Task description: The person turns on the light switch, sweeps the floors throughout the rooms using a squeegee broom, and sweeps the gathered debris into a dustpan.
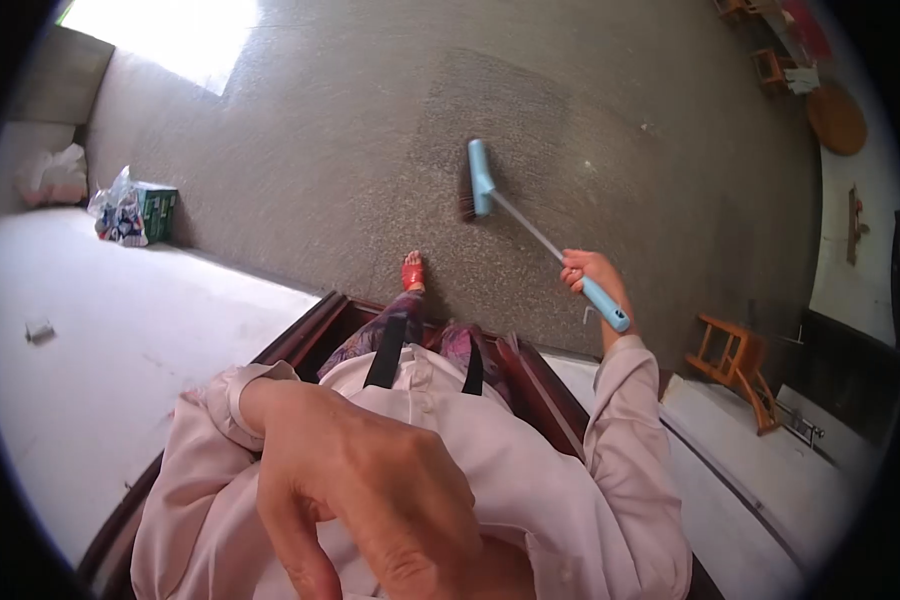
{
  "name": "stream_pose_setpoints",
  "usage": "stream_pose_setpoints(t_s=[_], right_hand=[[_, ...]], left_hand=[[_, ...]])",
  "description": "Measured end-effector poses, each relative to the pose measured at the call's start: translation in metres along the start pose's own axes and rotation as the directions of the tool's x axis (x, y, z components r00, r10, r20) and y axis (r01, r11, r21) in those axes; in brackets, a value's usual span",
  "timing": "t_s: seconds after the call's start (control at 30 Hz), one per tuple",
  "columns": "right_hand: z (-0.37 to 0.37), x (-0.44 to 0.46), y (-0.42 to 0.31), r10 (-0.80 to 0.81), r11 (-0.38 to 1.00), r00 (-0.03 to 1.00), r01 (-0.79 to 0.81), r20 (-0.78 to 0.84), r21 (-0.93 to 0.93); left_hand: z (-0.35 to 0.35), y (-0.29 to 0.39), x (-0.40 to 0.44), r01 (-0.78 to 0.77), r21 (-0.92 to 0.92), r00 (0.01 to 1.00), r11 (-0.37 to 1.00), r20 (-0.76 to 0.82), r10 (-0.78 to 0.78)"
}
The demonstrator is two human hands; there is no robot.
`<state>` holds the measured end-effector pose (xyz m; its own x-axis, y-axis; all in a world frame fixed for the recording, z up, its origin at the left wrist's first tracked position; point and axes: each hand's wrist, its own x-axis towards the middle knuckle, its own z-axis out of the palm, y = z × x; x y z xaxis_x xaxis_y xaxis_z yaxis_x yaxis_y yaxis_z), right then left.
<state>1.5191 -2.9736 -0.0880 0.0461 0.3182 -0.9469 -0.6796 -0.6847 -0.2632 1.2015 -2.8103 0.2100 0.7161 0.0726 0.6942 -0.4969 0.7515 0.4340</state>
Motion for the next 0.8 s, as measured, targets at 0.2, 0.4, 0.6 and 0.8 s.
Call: stream_pose_setpoints(t_s=[0.2, 0.4, 0.6, 0.8], right_hand=[[-0.063, 0.013, 0.012, -0.302, 0.953, 0.94, 0.304, -0.162, -0.01], [-0.066, -0.069, 0.092, -0.262, 0.725, 0.935, 0.355, -0.241, 0.59], [-0.065, -0.12, 0.094, -0.157, 0.262, 0.987, 0.034, 0.008, 0.965], [-0.136, 0.011, 0.129, -0.037, 0.262, 0.931, 0.359, -0.363, 0.896]], left_hand=[[-0.047, -0.02, 0.043, -0.089, -0.094, 0.992, 0.992, 0.084, 0.097], [-0.075, -0.038, 0.106, 0.091, -0.017, 0.979, 0.996, 0.187, -0.086], [-0.095, -0.112, 0.125, -0.051, -0.061, 0.962, 0.997, 0.266, 0.065], [-0.133, -0.113, 0.179, 0.405, -0.234, 0.902, 0.884, 0.261, -0.344]])
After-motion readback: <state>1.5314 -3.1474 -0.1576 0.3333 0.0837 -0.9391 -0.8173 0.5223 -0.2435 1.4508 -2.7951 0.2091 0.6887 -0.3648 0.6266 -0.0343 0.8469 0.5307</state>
